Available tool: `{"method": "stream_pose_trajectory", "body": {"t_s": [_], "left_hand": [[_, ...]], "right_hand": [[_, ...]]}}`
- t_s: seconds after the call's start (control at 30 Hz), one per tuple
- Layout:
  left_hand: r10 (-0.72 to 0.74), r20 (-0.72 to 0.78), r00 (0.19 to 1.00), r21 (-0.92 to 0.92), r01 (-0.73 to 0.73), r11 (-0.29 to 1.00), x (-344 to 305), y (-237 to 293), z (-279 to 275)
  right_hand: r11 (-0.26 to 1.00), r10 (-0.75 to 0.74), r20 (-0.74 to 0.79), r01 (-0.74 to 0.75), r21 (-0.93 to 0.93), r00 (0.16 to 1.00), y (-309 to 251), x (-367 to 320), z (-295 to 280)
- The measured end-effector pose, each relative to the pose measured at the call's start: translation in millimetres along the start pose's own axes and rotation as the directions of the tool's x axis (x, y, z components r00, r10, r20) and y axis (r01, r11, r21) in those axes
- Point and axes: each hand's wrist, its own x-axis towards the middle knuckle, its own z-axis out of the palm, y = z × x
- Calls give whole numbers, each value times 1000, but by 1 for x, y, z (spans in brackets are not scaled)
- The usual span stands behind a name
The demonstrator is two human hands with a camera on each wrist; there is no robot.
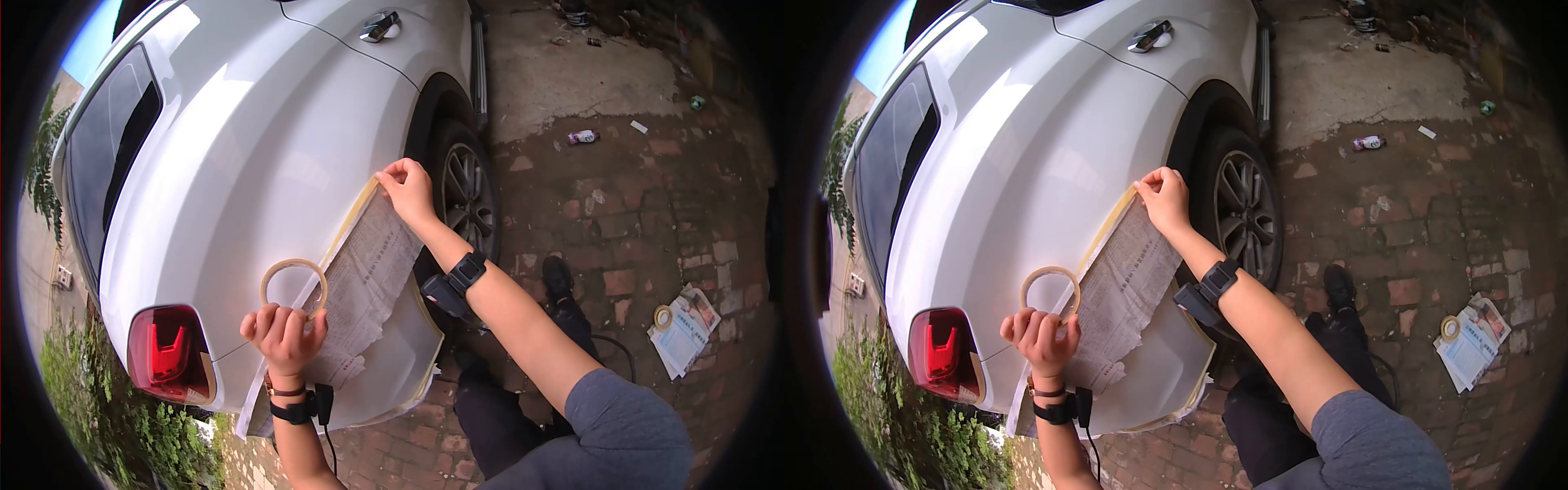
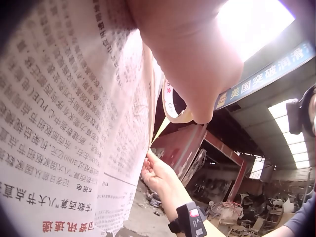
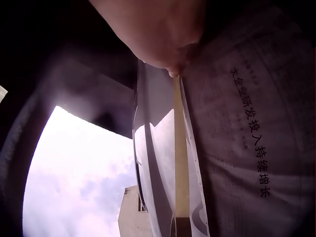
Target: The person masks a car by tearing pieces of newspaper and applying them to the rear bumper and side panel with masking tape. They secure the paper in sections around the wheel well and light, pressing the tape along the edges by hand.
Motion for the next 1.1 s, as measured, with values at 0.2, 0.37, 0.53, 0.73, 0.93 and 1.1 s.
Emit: {"method": "stream_pose_trajectory", "body": {"t_s": [0.2, 0.37, 0.53, 0.73, 0.93, 1.1], "left_hand": [[-19, 16, 1000, -20, 20, 1000, 0, 0, 0], [37, -4, 999, -16, -37, 999, -3, -1, 0], [30, 45, 999, 36, -32, 999, -3, -1, 3], [37, 100, 994, 36, -41, 999, -3, 2, 4], [22, 127, 992, 21, -25, 999, 0, 2, 3], [77, 192, 978, 109, -99, 989, -10, -11, -10]], "right_hand": [[982, -164, -315, 124, -146, 935, 20, -10, -9], [668, -640, 206, 669, -327, 740, 12, -62, 7], [692, -603, 268, 660, -294, 752, 22, -64, 16], [630, -587, 344, 680, -374, 733, 16, -74, 12], [584, -534, 499, 724, -366, 683, -1, -135, 32], [571, -493, 518, 709, -414, 699, -3, -158, 46]]}}
